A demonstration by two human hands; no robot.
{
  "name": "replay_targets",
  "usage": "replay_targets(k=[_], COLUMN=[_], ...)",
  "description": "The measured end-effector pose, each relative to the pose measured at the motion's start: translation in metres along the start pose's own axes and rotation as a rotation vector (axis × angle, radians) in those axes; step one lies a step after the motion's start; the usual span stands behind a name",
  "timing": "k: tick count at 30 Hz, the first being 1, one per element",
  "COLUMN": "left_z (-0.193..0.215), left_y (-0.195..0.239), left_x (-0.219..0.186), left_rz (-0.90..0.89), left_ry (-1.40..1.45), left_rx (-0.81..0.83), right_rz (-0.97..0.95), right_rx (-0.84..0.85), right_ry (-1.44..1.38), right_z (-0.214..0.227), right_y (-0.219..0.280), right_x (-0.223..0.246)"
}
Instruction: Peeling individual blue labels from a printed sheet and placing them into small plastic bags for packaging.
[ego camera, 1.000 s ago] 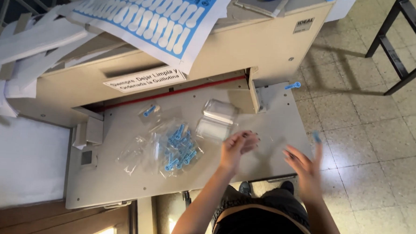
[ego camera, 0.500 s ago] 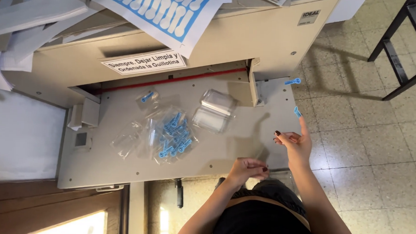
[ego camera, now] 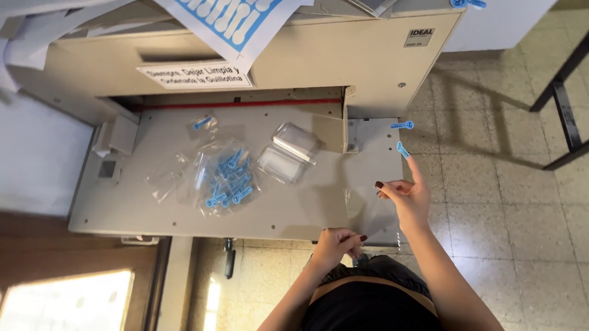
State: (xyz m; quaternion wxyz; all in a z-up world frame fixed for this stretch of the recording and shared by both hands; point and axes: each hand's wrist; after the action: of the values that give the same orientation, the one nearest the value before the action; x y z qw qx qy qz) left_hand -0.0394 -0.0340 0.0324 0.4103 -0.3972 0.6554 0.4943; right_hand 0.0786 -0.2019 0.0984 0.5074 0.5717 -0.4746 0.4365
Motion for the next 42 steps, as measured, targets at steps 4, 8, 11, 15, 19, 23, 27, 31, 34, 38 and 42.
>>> replay_targets(k=[4, 8, 11, 15, 19, 23, 27, 31, 34, 38, 42], left_z=[-0.013, -0.021, -0.043, -0.062, -0.078, -0.083, -0.084, -0.092, -0.1, -0.108, -0.103], left_y=[-0.001, -0.023, -0.027, -0.023, -0.02, -0.025, -0.019, -0.011, -0.005, 0.001, -0.011], left_x=[-0.041, -0.064, -0.084, -0.089, -0.092, -0.087, -0.09, -0.105, -0.119, -0.124, -0.119], left_rz=[-0.241, -0.369, -0.283, -0.268, -0.342, -0.42, -0.421, -0.419, -0.439, -0.454, -0.467], left_ry=[0.238, 0.374, 0.21, 0.087, -0.121, -0.273, -0.309, -0.275, -0.178, -0.066, -0.175], left_rx=[0.054, -0.092, -0.289, -0.352, -0.4, -0.45, -0.427, -0.383, -0.306, -0.249, -0.314], right_rz=[0.034, 0.09, 0.123, 0.133, 0.208, 0.231, 0.247, 0.263, 0.27, 0.324, 0.386], right_rx=[0.128, 0.232, 0.275, 0.231, 0.246, 0.277, 0.317, 0.344, 0.309, 0.269, 0.277], right_ry=[0.034, 0.112, 0.157, 0.109, 0.07, 0.02, 0.008, -0.082, -0.056, 0.041, 0.065], right_z=[0.007, 0.02, 0.031, 0.053, 0.067, 0.075, 0.074, 0.08, 0.081, 0.081, 0.086], right_y=[0.009, 0.018, 0.023, 0.025, 0.029, 0.028, 0.035, 0.032, 0.029, 0.031, 0.028], right_x=[0.025, 0.039, 0.043, 0.038, 0.047, 0.047, 0.064, 0.056, 0.054, 0.061, 0.049])
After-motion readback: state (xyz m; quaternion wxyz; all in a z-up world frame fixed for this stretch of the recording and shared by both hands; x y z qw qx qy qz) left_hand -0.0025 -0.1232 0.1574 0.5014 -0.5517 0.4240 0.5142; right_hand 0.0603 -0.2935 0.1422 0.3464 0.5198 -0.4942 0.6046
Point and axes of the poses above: each hand's wrist, its own y-axis away from the middle knuckle, its own z-axis out of the back of the hand, x = y × z, and after that the axes turned 5 degrees about x, right-handed
